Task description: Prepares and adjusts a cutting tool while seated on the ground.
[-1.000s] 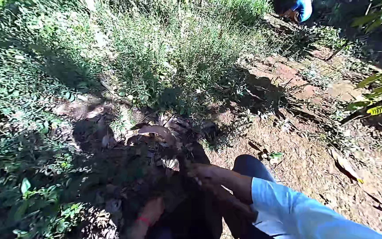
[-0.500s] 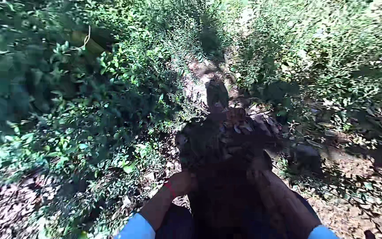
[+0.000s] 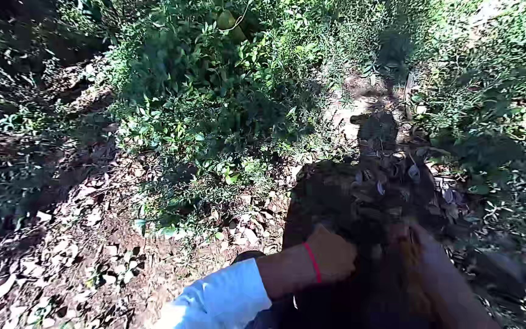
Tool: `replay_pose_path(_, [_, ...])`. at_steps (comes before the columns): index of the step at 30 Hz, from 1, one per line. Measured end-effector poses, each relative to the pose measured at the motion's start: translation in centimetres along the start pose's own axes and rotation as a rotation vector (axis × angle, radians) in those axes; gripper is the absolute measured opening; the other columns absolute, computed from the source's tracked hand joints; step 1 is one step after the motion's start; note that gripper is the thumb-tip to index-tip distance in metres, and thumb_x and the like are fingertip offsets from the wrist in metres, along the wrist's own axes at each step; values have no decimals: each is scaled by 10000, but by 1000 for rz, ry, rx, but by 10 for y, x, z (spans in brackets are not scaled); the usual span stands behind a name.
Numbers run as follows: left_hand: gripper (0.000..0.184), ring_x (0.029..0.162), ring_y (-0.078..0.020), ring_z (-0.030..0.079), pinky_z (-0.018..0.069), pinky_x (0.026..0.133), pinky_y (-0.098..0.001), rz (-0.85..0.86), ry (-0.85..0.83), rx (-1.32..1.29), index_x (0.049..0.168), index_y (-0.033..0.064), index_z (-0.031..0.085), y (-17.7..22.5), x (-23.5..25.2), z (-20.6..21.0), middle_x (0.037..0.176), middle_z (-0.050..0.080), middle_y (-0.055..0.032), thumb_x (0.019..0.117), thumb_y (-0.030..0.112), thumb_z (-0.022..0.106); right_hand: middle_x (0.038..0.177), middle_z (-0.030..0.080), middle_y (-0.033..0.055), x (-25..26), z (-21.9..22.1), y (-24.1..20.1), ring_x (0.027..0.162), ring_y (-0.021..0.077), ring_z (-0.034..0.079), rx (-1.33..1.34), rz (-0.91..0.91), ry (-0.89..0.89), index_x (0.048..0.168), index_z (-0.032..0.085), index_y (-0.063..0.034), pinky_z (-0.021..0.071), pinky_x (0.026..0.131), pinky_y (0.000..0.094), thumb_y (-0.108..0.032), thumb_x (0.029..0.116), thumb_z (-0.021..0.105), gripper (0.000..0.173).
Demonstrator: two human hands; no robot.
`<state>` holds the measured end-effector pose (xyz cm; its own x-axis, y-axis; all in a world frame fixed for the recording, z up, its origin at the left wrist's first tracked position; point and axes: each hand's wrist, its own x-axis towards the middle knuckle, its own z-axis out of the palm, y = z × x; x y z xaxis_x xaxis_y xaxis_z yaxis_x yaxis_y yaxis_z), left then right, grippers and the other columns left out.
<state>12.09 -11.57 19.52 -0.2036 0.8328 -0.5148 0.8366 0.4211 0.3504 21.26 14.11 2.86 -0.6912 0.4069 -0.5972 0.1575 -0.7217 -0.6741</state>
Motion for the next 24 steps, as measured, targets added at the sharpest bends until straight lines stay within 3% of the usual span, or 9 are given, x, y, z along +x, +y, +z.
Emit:
replay_pose_path(3, [282,992,-406,697,516,873,-608,249,-60,-32,1253,50,684,35,-17,19,1025,729,-208,1033,202,594,610,581,-83,18,10,-28,529,27,607,4,-98,27,913,540,-169,559,522,194,-282,1121,312,329])
replay_pose_path(6, [261,909,-387,721,539,822,-596,403,33,-125,1212,136,739,42,-41,56,969,745,-182,978,79,638,592,539,-79,35,10,-33,506,21,569,-9,-126,107,917,502,-151,532,512,181,-253,1122,318,294])
replay_pose_path(8, [306,965,-386,711,529,864,-593,354,30,-141,1253,161,718,41,-48,58,1031,740,-177,981,57,625,583,541,-86,44,1,-21,505,17,568,31,-133,91,887,499,-154,537,524,183,-268,1133,286,345])
replay_pose_path(11, [379,981,-354,716,547,870,-568,224,210,-123,1286,159,699,29,-42,60,1062,744,-140,924,45,696,572,544,-72,50,-8,20,504,50,576,123,-78,68,866,506,-158,563,544,236,-284,1131,280,371])
replay_pose_path(13, [381,1007,-378,708,543,879,-587,127,281,-114,1295,129,690,22,-37,60,1076,737,-160,924,47,695,546,539,-70,37,-4,42,476,53,570,154,-18,101,858,513,-156,560,521,237,-283,1123,301,362])
replay_pose_path(17, [318,1057,-419,687,509,925,-626,77,82,-117,1320,102,671,24,-42,63,1126,718,-208,1008,135,614,561,559,-70,24,-1,54,511,46,592,195,18,49,823,512,-156,566,560,215,-314,1135,230,450])
replay_pose_path(21, [340,1010,-394,704,532,884,-600,243,69,-149,1342,153,667,37,-35,81,1122,725,-184,1004,150,630,586,556,-57,34,-5,50,509,55,585,54,23,106,885,515,-124,567,545,228,-230,1121,337,314])
replay_pose_path(24, [367,1155,-458,639,453,996,-652,108,-28,-116,1398,114,616,47,-28,71,1231,678,-244,1037,168,578,640,552,-46,41,-6,51,524,58,576,-7,74,146,953,505,-120,554,528,232,-256,1117,365,255])
